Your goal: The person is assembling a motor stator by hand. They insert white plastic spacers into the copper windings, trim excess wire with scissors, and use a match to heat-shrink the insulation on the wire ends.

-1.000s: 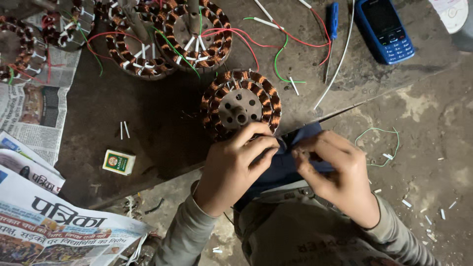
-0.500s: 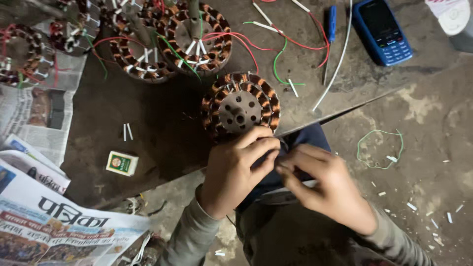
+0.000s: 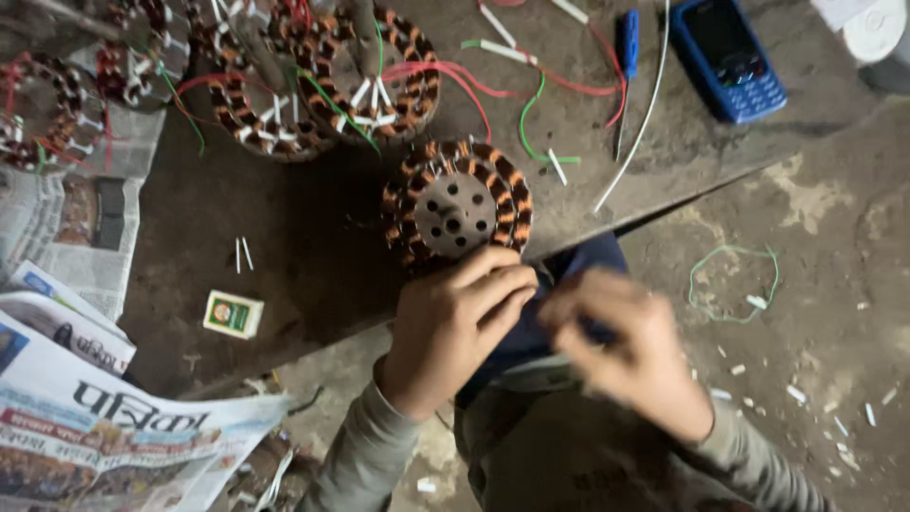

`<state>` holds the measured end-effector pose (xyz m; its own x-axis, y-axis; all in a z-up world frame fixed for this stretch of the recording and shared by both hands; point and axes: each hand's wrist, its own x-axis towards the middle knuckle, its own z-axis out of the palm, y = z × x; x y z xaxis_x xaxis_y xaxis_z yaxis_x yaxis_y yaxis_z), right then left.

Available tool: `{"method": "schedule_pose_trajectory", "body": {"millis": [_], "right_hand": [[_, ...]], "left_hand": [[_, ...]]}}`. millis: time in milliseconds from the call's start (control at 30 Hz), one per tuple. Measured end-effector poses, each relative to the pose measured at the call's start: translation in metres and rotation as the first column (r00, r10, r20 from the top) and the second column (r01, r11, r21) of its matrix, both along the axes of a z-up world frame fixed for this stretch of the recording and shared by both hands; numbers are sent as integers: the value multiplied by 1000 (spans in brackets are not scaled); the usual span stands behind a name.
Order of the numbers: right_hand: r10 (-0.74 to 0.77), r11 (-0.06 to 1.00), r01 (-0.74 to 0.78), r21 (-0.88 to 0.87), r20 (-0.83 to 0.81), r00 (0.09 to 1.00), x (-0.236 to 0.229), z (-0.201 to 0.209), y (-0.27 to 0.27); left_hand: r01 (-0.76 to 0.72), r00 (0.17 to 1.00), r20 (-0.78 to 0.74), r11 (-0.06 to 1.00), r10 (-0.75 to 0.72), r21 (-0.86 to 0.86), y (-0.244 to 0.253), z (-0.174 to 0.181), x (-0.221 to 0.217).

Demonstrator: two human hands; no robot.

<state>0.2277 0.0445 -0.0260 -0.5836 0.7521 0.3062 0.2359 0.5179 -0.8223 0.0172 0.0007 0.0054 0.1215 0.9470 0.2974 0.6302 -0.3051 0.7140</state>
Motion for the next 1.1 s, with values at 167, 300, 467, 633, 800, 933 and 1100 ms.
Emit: {"method": "schedule_pose_trajectory", "body": {"millis": [167,300,467,633,800,933,1100], "right_hand": [[-198,979,201,-38,60,978,5,-6,-1],[-206,977,209,-37,73,976,5,-6,-1],[-211,974,205,101,54,976,0,-2,-1],[-226,972,219,87,83,971,-6,-9,-3],[-59,998,54,44,123,991,-5,-2,1],[-89,995,84,51,121,989,-13,12,4],[-18,998,11,59,118,993,-25,24,9]], "left_hand": [[-50,999,-14,999,50,-7,-1,-1,-1],[-57,998,-19,998,58,7,-2,-3,1],[-56,998,-17,998,56,43,-3,-5,2],[-50,999,-2,997,50,59,-5,-8,0],[-63,998,8,995,63,74,-4,-8,1],[-73,997,18,993,72,88,-4,-9,3],[-95,995,24,991,93,93,0,-5,4]]}}
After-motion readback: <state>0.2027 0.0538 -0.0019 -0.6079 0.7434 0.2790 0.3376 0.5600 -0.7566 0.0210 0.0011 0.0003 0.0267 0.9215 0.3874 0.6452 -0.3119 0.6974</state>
